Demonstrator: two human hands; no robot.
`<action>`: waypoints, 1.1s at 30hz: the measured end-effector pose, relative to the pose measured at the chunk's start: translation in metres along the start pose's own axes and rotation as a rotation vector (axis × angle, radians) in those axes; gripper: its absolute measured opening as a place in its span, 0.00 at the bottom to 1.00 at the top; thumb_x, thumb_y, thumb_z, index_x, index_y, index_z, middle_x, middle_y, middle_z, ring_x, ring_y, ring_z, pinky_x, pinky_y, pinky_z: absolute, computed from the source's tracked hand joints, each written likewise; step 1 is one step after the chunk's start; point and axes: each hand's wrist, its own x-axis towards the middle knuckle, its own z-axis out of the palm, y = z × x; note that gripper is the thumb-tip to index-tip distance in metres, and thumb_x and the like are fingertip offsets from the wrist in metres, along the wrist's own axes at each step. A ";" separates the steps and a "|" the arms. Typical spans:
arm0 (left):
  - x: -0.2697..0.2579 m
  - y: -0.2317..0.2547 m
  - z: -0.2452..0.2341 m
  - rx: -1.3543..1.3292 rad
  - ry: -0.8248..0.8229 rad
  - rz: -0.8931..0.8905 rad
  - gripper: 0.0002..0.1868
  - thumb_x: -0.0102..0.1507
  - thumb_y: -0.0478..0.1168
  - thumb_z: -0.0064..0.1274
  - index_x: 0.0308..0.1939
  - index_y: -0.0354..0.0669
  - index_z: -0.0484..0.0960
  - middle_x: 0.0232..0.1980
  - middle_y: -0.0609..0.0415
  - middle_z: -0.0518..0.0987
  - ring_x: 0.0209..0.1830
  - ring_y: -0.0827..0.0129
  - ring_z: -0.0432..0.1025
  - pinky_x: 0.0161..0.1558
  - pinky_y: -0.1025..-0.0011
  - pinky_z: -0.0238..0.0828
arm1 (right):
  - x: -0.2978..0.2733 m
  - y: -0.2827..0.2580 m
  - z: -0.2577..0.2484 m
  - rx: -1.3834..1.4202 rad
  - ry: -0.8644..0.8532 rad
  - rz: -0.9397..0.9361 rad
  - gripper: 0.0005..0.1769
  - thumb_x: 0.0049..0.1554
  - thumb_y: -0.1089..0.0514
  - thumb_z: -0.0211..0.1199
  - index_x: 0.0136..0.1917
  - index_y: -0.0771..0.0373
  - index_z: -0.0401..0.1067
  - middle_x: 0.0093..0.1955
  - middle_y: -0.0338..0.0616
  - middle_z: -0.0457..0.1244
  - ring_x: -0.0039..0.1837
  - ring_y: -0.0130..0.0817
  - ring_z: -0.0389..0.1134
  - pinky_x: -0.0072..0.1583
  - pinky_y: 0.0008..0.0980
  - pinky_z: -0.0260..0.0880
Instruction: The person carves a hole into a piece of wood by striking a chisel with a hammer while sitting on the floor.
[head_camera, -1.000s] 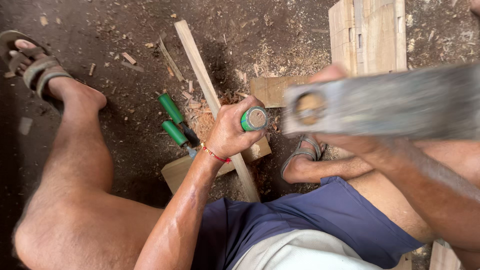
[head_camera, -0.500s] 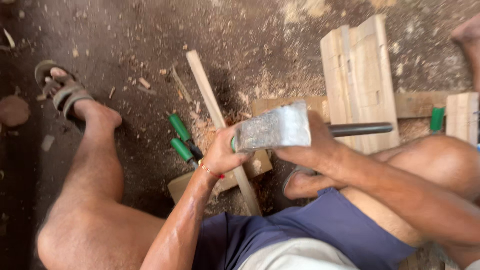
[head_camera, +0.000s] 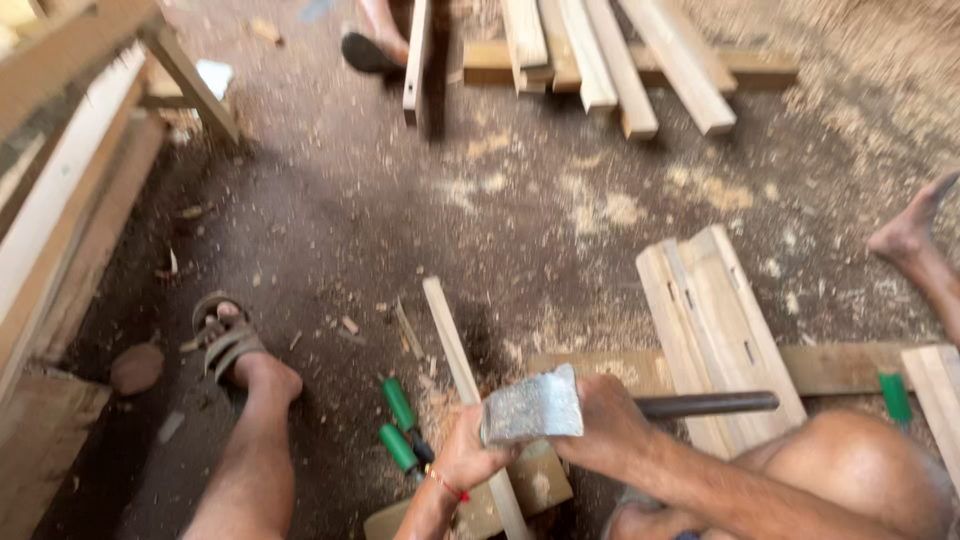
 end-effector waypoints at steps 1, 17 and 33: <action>-0.002 -0.002 0.004 0.016 -0.009 -0.054 0.28 0.48 0.34 0.63 0.54 0.39 0.82 0.44 0.56 0.86 0.44 0.73 0.79 0.50 0.73 0.78 | -0.007 0.006 0.004 0.052 0.050 -0.092 0.07 0.51 0.65 0.65 0.44 0.58 0.77 0.33 0.36 0.69 0.31 0.29 0.72 0.33 0.31 0.76; 0.016 -0.105 -0.008 -0.528 -0.208 0.000 0.34 0.56 0.29 0.61 0.68 0.28 0.73 0.52 0.45 0.84 0.47 0.67 0.79 0.51 0.67 0.76 | 0.019 0.011 -0.002 0.051 0.014 -0.289 0.08 0.45 0.66 0.69 0.40 0.60 0.76 0.32 0.44 0.69 0.32 0.38 0.71 0.37 0.38 0.72; 0.026 -0.077 -0.016 -0.071 0.087 -0.271 0.14 0.53 0.22 0.54 0.34 0.45 0.76 0.31 0.59 0.77 0.29 0.75 0.73 0.32 0.72 0.73 | 0.013 0.090 0.027 0.408 0.058 0.186 0.17 0.59 0.46 0.71 0.43 0.58 0.69 0.35 0.32 0.58 0.34 0.26 0.58 0.34 0.26 0.64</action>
